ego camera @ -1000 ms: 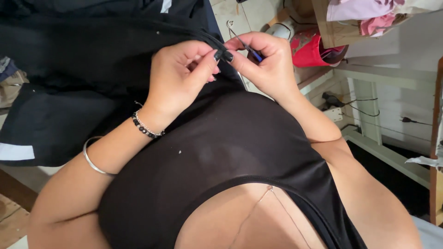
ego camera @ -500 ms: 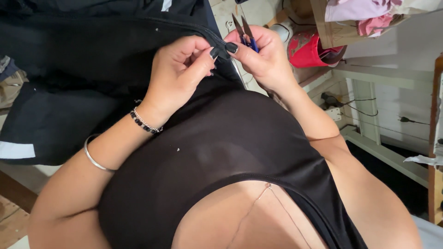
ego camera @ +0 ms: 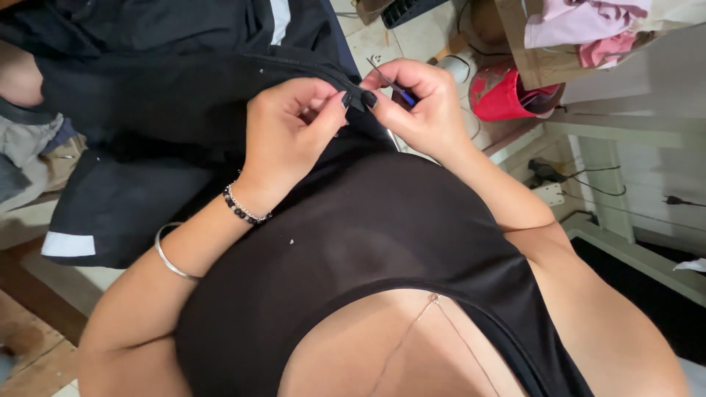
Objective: Using thread snips to remove loose threads and finish a black garment
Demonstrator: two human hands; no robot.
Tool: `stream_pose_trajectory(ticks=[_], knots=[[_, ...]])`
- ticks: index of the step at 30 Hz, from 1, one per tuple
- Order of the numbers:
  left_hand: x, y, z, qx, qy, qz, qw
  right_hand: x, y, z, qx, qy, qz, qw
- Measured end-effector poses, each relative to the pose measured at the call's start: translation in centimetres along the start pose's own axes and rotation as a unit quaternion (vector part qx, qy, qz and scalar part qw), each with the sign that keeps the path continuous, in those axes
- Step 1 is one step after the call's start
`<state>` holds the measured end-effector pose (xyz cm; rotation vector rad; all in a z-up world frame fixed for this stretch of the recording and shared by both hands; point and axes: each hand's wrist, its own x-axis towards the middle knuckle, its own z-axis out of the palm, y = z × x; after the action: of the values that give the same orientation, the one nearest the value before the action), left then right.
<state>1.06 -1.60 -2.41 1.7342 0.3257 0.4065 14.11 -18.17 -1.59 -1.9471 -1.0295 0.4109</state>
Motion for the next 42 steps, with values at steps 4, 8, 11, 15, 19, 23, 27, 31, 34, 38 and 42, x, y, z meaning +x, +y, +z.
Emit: stream_pose_trajectory(ticks=[4, 8, 11, 15, 19, 23, 27, 31, 34, 38, 42], knots=[[0.2, -0.5, 0.2, -0.017, -0.003, -0.006, 1.0, 0.4, -0.5, 0.1, 0.011, 0.018, -0.029, 0.999], [0.1, 0.2, 0.1, -0.054, -0.023, -0.014, 0.998, 0.5, -0.2, -0.3, -0.027, 0.012, -0.071, 0.997], [-0.1, -0.3, 0.2, -0.06, -0.022, 0.011, 0.998, 0.8, -0.1, -0.3, 0.095, -0.039, 0.02, 0.994], [0.2, -1.3, 0.4, -0.062, -0.011, 0.022, 0.998, 1.7, -0.2, -0.3, 0.156, -0.059, 0.06, 0.984], [0.5, -1.6, 0.9, -0.028, 0.001, 0.021, 0.999, 1.9, 0.2, -0.4, 0.202, -0.056, 0.103, 0.972], [0.8, -0.3, 1.2, -0.018, 0.022, -0.019, 0.999, 2.0, 0.4, -1.1, 0.075, -0.066, 0.032, 0.994], [0.8, -0.5, 1.6, -0.024, 0.04, -0.036, 0.998, 1.2, -1.8, -2.2, -0.017, -0.056, -0.013, 0.998], [0.6, -0.7, 1.8, -0.024, 0.038, -0.041, 0.998, -0.4, -4.1, -3.9, 0.017, -0.085, 0.02, 0.996], [0.4, -1.1, 1.8, -0.054, 0.041, -0.017, 0.998, -1.3, -5.6, -4.2, 0.05, -0.154, 0.057, 0.985], [-0.1, -1.6, 1.7, -0.071, 0.04, 0.013, 0.997, -1.2, -5.9, -2.8, -0.052, -0.191, 0.106, 0.974], [-0.5, -1.5, 1.6, -0.073, 0.045, 0.021, 0.996, -1.3, -5.4, -2.4, -0.004, -0.191, 0.101, 0.976]])
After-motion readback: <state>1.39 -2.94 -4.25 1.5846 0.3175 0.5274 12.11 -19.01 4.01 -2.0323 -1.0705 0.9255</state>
